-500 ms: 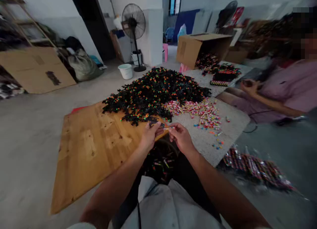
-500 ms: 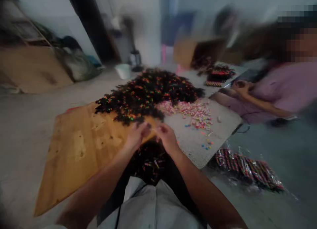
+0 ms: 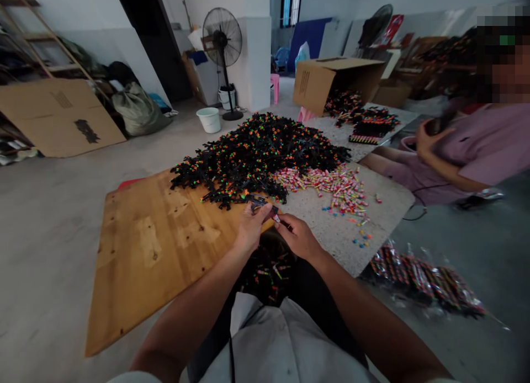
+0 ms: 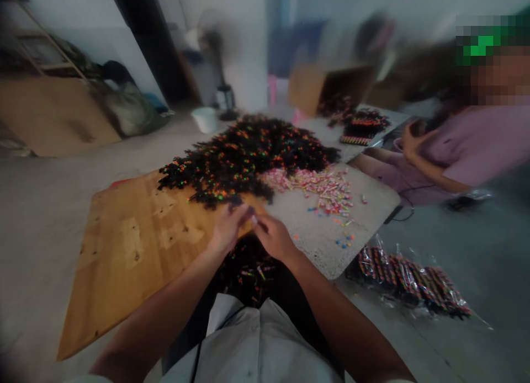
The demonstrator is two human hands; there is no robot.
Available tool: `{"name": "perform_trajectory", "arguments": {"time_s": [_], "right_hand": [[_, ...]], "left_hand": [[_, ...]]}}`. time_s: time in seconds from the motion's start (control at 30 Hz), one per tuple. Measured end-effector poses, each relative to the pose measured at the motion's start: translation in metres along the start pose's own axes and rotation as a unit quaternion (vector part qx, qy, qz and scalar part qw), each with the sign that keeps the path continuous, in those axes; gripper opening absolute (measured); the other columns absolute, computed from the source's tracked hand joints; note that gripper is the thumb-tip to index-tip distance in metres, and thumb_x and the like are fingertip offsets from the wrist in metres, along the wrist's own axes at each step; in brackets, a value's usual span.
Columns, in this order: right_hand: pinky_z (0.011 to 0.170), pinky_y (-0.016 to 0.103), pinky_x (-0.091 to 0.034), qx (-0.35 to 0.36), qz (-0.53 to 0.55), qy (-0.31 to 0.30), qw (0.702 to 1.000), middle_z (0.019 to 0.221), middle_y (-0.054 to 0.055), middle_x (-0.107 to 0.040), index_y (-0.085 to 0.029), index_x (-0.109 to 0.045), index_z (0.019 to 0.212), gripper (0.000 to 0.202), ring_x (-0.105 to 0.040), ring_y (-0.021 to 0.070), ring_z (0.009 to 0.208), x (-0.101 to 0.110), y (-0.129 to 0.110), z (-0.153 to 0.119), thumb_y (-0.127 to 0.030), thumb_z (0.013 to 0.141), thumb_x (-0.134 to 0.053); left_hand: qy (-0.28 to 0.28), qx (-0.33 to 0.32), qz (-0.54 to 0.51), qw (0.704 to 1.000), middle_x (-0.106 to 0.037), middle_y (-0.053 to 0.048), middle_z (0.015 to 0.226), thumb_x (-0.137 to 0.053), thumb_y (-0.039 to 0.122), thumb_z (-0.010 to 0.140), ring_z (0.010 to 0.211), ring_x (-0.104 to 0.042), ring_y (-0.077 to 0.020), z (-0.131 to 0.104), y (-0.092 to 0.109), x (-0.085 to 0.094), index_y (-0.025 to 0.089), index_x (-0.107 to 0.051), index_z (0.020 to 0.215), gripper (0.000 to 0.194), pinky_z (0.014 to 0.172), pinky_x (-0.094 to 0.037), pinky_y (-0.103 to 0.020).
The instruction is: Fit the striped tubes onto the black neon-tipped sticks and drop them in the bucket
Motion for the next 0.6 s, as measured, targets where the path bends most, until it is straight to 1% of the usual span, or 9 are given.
{"name": "perform_trajectory", "arguments": {"time_s": [0.07,0.23,0.4,0.43,0.5,0.57,0.6], "right_hand": [[0.091,0.034,-0.051,0.003,0.004,-0.001,1.000,0.113,0.007,-0.078,-0.022,-0.077,0.118,0.032,-0.071,0.0233,0.102,0.003,-0.003,0.000,-0.041,0.103,-0.056],[0.091,0.034,-0.053,-0.023,0.046,-0.018,0.999,0.107,0.006,-0.079,-0.022,-0.077,0.115,0.033,-0.071,0.0231,0.099,0.007,-0.001,-0.002,-0.044,0.103,-0.056],[0.094,0.036,-0.054,-0.031,0.052,0.017,0.998,0.113,0.007,-0.078,-0.023,-0.077,0.118,0.033,-0.071,0.0248,0.106,0.008,0.002,-0.005,-0.045,0.100,-0.060],[0.091,0.036,-0.055,-0.038,0.059,0.023,0.997,0.110,0.007,-0.078,-0.023,-0.077,0.118,0.034,-0.071,0.0245,0.103,0.008,0.002,-0.006,-0.046,0.100,-0.060],[0.076,0.032,-0.055,-0.062,0.088,0.021,0.994,0.092,0.005,-0.076,-0.023,-0.078,0.117,0.036,-0.070,0.0214,0.085,0.007,0.004,-0.008,-0.050,0.099,-0.062],[0.058,0.028,-0.048,-0.095,0.137,0.004,0.986,0.071,0.000,-0.067,-0.022,-0.078,0.109,0.038,-0.059,0.0160,0.061,0.005,0.007,-0.009,-0.055,0.098,-0.062],[0.051,0.026,-0.043,-0.110,0.166,-0.005,0.980,0.064,-0.002,-0.061,-0.021,-0.077,0.102,0.039,-0.053,0.0138,0.053,0.003,0.008,-0.010,-0.057,0.097,-0.063]], "left_hand": [[0.000,0.004,-0.006,1.000,-0.076,-0.002,0.086,-0.094,0.042,0.069,0.081,-0.074,-0.0172,-0.001,-0.001,-0.001,0.018,-0.066,0.092,0.043,0.087,-0.062,-0.036],[-0.008,0.007,-0.020,1.000,-0.075,-0.002,0.085,-0.094,0.042,0.067,0.079,-0.074,-0.0161,-0.001,-0.004,-0.002,0.017,-0.065,0.092,0.046,0.087,-0.061,-0.035],[-0.014,0.002,-0.015,1.000,-0.075,-0.002,0.085,-0.095,0.044,0.067,0.080,-0.074,-0.0161,-0.002,-0.003,-0.004,0.018,-0.065,0.093,0.046,0.090,-0.061,-0.037],[-0.013,-0.001,-0.014,1.000,-0.075,-0.002,0.086,-0.095,0.044,0.067,0.080,-0.074,-0.0162,-0.002,-0.002,-0.005,0.018,-0.065,0.092,0.047,0.090,-0.061,-0.038],[-0.011,-0.003,-0.012,1.000,-0.075,-0.002,0.086,-0.095,0.044,0.067,0.080,-0.074,-0.0164,-0.003,-0.001,-0.005,0.018,-0.065,0.092,0.047,0.089,-0.062,-0.037],[-0.011,-0.002,-0.007,1.000,-0.076,-0.002,0.086,-0.095,0.044,0.066,0.080,-0.074,-0.0167,-0.004,0.000,-0.006,0.017,-0.066,0.091,0.047,0.088,-0.062,-0.036],[-0.010,-0.001,-0.003,1.000,-0.076,-0.003,0.086,-0.095,0.045,0.066,0.080,-0.074,-0.0169,-0.005,0.000,-0.006,0.017,-0.066,0.091,0.047,0.087,-0.063,-0.036]]}}
Point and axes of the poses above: each hand's wrist, its own z-axis towards the middle knuckle, its own x-axis out of the back of the hand, y = z × x, the point moved 5 cm from there along z, towards the middle knuckle
